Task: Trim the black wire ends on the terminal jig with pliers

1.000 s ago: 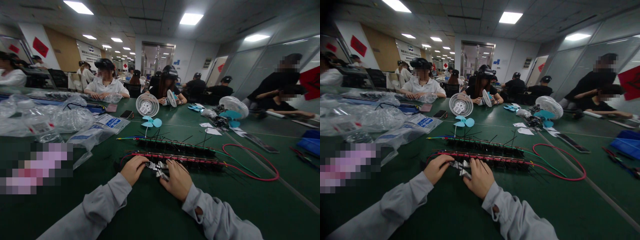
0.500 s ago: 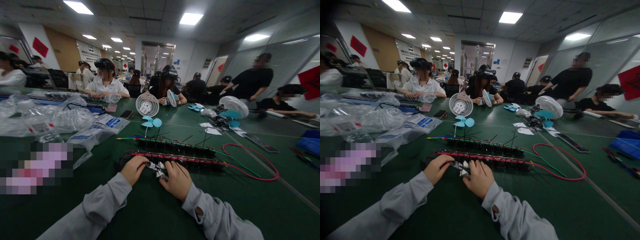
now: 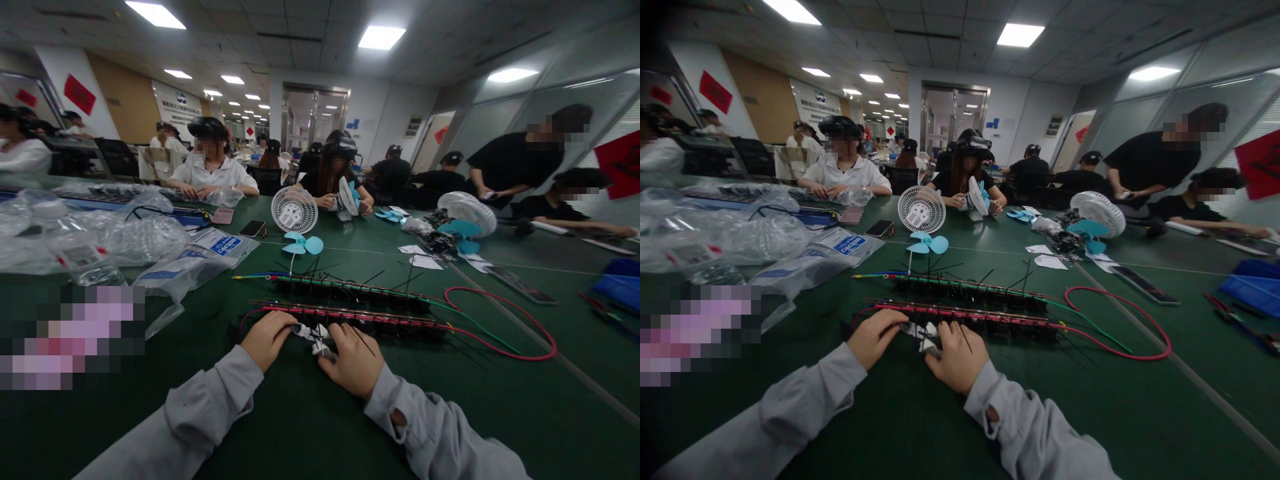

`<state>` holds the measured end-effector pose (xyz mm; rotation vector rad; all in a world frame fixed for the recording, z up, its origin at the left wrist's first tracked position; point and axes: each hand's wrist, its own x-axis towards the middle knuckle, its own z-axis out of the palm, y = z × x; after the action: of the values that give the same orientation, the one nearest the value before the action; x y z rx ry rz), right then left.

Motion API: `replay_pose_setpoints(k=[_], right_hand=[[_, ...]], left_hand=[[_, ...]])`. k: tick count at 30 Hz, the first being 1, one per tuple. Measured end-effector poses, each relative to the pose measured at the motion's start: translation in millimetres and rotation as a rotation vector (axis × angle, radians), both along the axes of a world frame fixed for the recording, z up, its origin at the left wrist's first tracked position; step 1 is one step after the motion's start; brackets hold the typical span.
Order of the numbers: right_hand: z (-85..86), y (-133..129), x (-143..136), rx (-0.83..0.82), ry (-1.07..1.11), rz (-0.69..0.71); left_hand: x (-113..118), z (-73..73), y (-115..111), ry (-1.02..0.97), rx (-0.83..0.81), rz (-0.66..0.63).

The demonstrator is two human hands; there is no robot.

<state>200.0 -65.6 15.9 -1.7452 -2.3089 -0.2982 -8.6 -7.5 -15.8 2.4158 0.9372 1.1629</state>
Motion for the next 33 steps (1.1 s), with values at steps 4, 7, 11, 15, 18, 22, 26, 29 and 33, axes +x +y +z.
replay_pose_setpoints(k=[4,7,11,15,18,22,26,29,33], right_hand=[[0.3,-0.3,0.1,0.002,-0.008,-0.004],[0.5,-0.5,0.1,0.005,-0.013,-0.001],[1.0,-0.5,0.2,0.004,-0.016,0.002],[1.7,-0.5,-0.1,-0.005,-0.021,-0.001],[2.1,-0.6,-0.3,-0.014,-0.022,-0.003],[2.7,-0.5,-0.4,-0.022,-0.030,-0.004],[3.7,-0.5,-0.6,-0.032,-0.028,-0.007],[4.1,-0.5,-0.7,-0.039,-0.022,-0.009],[3.8,-0.3,-0.6,-0.036,-0.026,-0.013]], left_hand=[[-0.3,-0.3,0.3,-0.001,0.003,-0.003],[-0.4,0.4,0.1,0.004,-0.005,-0.002],[-0.2,1.0,-0.1,-0.002,0.000,-0.002],[-0.2,0.5,0.5,0.006,-0.001,-0.012],[-0.4,0.0,1.1,0.012,-0.002,-0.016],[-0.3,0.6,0.9,0.013,0.000,-0.016],[0.0,1.4,0.3,-0.002,0.003,-0.014],[-0.1,1.1,0.3,-0.001,-0.001,-0.011],[-0.5,-0.2,0.9,0.005,0.000,-0.011]])
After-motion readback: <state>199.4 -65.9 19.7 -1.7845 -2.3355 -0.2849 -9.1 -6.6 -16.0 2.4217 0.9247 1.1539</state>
